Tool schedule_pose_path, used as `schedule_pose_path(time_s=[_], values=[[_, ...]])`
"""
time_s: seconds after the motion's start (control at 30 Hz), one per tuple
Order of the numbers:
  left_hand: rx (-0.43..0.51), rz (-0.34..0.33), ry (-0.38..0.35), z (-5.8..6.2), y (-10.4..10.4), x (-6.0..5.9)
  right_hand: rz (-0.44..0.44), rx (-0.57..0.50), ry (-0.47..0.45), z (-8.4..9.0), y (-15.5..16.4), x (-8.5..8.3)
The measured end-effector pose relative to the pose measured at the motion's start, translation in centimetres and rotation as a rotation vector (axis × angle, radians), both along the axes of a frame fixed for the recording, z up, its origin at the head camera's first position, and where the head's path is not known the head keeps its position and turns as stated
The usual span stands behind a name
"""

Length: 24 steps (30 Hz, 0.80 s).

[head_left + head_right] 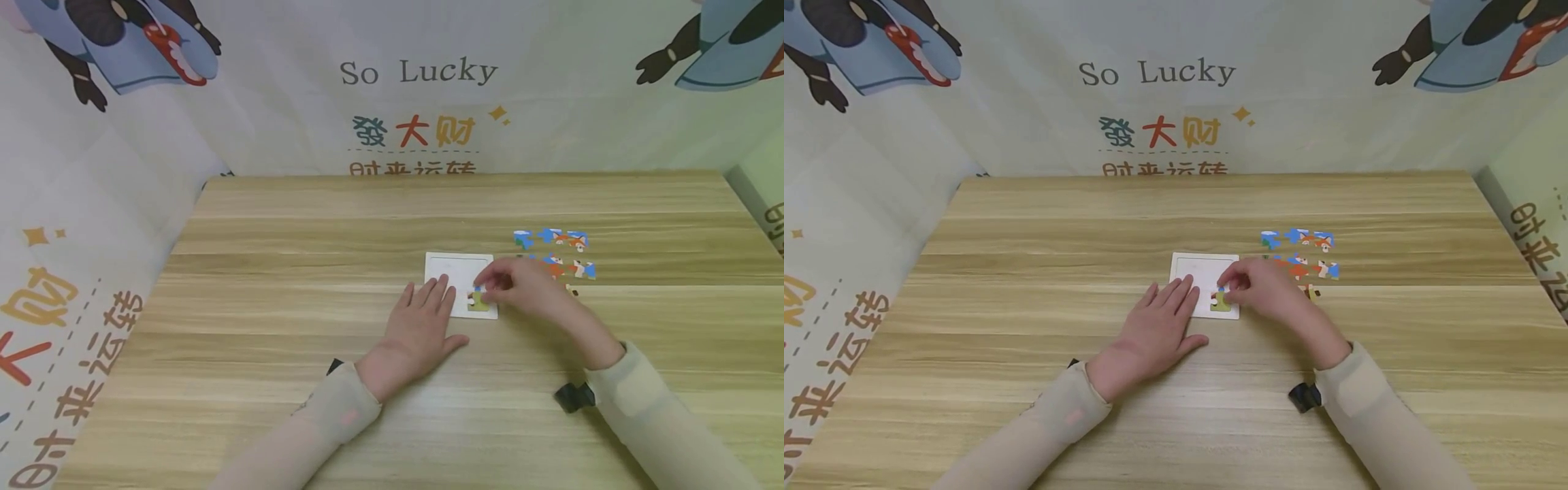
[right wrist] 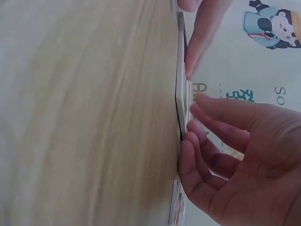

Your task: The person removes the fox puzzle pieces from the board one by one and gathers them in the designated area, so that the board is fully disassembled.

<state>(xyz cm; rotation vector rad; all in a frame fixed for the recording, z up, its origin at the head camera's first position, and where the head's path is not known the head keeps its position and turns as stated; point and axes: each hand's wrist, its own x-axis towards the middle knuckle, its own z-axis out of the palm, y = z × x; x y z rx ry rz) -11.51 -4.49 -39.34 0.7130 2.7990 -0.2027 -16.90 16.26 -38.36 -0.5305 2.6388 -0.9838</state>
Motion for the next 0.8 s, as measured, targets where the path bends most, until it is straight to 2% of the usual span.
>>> schedule_pose_path(time_s=[0.23,0.4,0.67,0.8], values=[[-0.021,-0.008,0.02,0.0,0.1,0.0,0.011,0.064,-0.014,0.0,-0.6,0.1],[-0.015,-0.01,0.01,0.0,0.2,-0.1,0.021,0.049,-0.04,0.0,-0.5,-0.2],[-0.007,-0.003,0.001,-0.1,0.1,-0.2,0.008,-0.132,-0.111,0.4,0.5,0.1],[-0.003,-0.001,0.003,0.0,0.0,-0.1,-0.035,-0.204,-0.097,0.9,2.3,0.4]])
